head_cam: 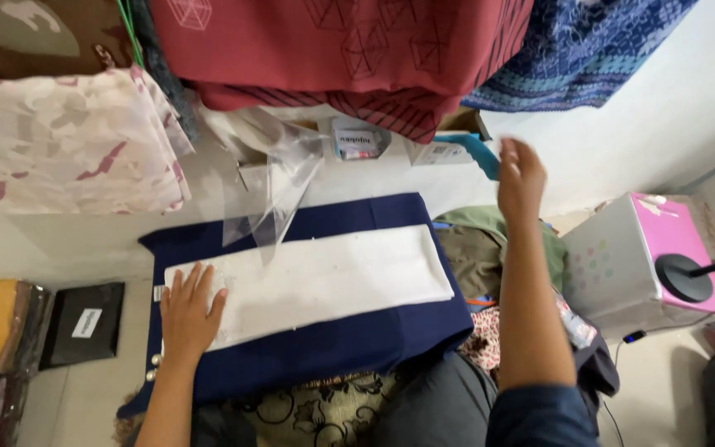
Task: Cleaning a white garment with a lint roller, folding it, and placing it into a plastic adhesive bag for shipping.
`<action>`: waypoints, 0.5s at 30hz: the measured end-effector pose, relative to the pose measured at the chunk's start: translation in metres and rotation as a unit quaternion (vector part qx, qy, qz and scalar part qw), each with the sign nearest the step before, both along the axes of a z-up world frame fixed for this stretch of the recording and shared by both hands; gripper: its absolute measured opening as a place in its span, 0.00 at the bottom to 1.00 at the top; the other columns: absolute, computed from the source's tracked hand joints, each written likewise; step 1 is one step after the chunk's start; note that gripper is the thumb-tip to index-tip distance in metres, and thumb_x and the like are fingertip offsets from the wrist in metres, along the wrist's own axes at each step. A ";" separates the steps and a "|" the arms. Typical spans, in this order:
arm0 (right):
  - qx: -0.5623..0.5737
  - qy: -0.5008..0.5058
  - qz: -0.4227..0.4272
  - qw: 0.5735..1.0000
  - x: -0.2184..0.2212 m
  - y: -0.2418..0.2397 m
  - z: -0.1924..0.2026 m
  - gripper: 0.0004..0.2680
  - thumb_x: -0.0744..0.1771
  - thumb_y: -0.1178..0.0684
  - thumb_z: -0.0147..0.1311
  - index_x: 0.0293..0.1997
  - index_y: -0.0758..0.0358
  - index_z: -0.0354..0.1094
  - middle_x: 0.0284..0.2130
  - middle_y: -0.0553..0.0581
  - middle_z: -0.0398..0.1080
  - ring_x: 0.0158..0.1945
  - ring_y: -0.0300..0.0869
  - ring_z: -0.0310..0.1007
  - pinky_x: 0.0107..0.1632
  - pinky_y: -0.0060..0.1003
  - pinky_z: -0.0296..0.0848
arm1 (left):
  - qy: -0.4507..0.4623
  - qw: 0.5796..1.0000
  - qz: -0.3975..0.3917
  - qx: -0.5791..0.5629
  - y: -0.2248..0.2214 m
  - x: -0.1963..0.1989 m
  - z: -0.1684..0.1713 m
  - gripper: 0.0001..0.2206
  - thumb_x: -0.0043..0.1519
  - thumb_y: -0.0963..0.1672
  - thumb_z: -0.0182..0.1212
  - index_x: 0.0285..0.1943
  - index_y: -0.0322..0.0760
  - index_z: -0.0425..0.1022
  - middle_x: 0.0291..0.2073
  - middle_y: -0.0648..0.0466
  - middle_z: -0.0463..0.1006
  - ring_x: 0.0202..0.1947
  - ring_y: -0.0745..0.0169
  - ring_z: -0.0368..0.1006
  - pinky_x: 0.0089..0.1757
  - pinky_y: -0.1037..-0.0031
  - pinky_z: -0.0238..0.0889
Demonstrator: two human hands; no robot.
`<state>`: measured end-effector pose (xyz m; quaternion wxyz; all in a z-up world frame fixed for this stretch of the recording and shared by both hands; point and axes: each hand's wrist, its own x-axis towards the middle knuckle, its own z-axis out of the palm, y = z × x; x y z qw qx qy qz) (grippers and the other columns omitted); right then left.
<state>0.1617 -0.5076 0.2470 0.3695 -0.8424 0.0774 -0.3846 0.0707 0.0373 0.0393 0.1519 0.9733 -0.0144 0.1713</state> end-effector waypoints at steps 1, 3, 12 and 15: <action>0.000 0.004 -0.001 1.000 0.021 -0.006 0.000 0.11 0.73 0.45 0.50 0.56 0.56 0.75 0.42 0.61 0.77 0.51 0.56 0.76 0.55 0.49 0.71 | 0.004 1.000 -0.001 0.000 0.004 0.002 -0.012 0.25 0.69 0.55 0.47 0.75 0.51 0.64 0.73 0.52 0.64 0.75 0.41 0.54 0.67 0.46 0.47; -0.231 0.247 -0.090 0.937 0.066 -0.016 0.001 0.25 0.65 0.20 0.53 0.63 0.39 0.68 0.48 0.52 0.72 0.49 0.54 0.76 0.49 0.56 0.74 | 0.134 0.989 0.029 0.051 0.014 0.007 -0.034 0.33 0.67 0.63 0.37 0.79 0.55 0.56 0.78 0.57 0.54 0.78 0.42 0.44 0.68 0.46 0.38; -0.173 0.004 0.034 0.984 -0.056 0.043 0.040 0.14 0.71 0.57 0.55 0.64 0.71 0.64 0.47 0.79 0.71 0.50 0.76 0.69 0.49 0.68 0.68 | 0.226 0.973 0.035 0.039 0.006 -0.004 -0.005 0.32 0.68 0.63 0.30 0.81 0.61 0.45 0.80 0.62 0.42 0.80 0.49 0.33 0.69 0.48 0.30; -0.204 0.054 -0.050 0.976 -0.115 0.010 -0.049 0.10 0.71 0.47 0.61 0.41 0.64 0.70 0.27 0.66 0.69 0.37 0.66 0.73 0.39 0.56 0.69 | 0.215 0.975 0.038 0.040 0.007 -0.002 -0.004 0.32 0.67 0.63 0.31 0.81 0.62 0.47 0.80 0.63 0.44 0.80 0.50 0.35 0.69 0.48 0.31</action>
